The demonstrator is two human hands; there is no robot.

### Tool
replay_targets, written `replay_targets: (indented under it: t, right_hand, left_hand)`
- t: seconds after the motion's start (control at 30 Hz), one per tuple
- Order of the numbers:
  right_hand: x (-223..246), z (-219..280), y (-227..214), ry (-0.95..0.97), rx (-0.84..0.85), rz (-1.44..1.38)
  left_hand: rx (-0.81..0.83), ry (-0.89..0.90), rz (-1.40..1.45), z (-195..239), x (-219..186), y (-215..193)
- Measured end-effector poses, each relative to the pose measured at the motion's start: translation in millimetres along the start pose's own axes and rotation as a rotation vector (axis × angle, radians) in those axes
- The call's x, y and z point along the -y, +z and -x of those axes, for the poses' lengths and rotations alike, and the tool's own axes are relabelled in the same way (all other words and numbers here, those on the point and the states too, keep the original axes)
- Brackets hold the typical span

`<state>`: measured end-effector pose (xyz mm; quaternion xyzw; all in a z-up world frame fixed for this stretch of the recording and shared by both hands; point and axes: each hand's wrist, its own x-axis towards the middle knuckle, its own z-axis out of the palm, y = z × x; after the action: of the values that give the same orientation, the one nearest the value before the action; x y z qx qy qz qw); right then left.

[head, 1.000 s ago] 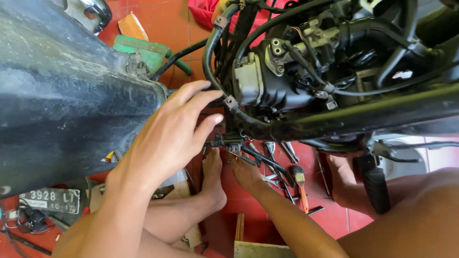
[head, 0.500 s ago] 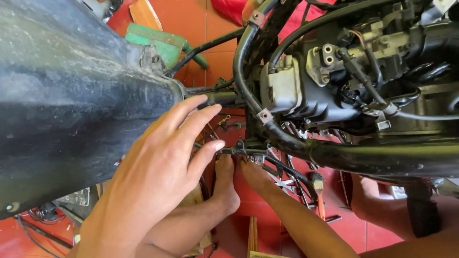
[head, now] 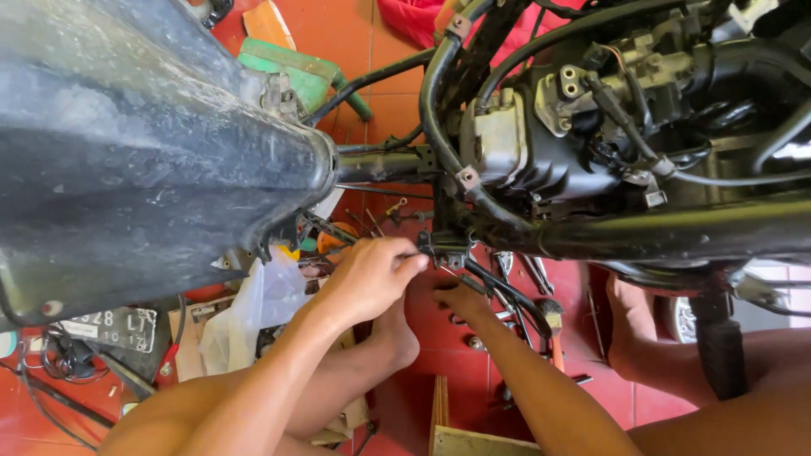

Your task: Performing final adjustments and cleaning on a motorcycle engine using various hand tools.

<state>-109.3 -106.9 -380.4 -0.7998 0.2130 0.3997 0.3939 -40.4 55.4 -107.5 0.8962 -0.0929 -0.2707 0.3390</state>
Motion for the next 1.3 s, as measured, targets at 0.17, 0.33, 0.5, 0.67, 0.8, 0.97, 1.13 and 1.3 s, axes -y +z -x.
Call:
replay_targets:
  t: [0.17, 0.33, 0.5, 0.67, 0.8, 0.97, 1.13, 1.3]
  right_hand:
    - [34, 41, 23, -0.669, 0.172, -0.740]
    - [93, 117, 2, -0.598, 0.042, -0.194]
    - [83, 123, -5, -0.689, 0.032, 0.034]
    - [37, 92, -42, -0.572, -0.090, 0.427]
    - [-74, 53, -40, -0.572, -0.324, 1.013]
    - [-144, 25, -24, -0.288, -0.224, 0.827]
    - [-153, 36, -29, -0.135, -0.041, 0.711]
    - [-180, 28, -22, -0.141, 0.037, 0.723]
  left_hand:
    - [0.137, -0.477, 0.223, 7, 76, 57]
    - [-0.038, -0.699, 0.830, 17, 46, 67]
    - [-0.109, -0.637, 0.837, 24, 79, 98]
    - [0.134, -0.688, 0.765, 16, 168, 154]
    - [0.157, -0.664, 0.752, 16, 158, 156]
    - [0.203, -0.633, 0.687, 18, 144, 160]
    - [0.227, -0.595, 0.611, 17, 128, 154]
    - [0.271, -0.551, 0.539, 19, 118, 148]
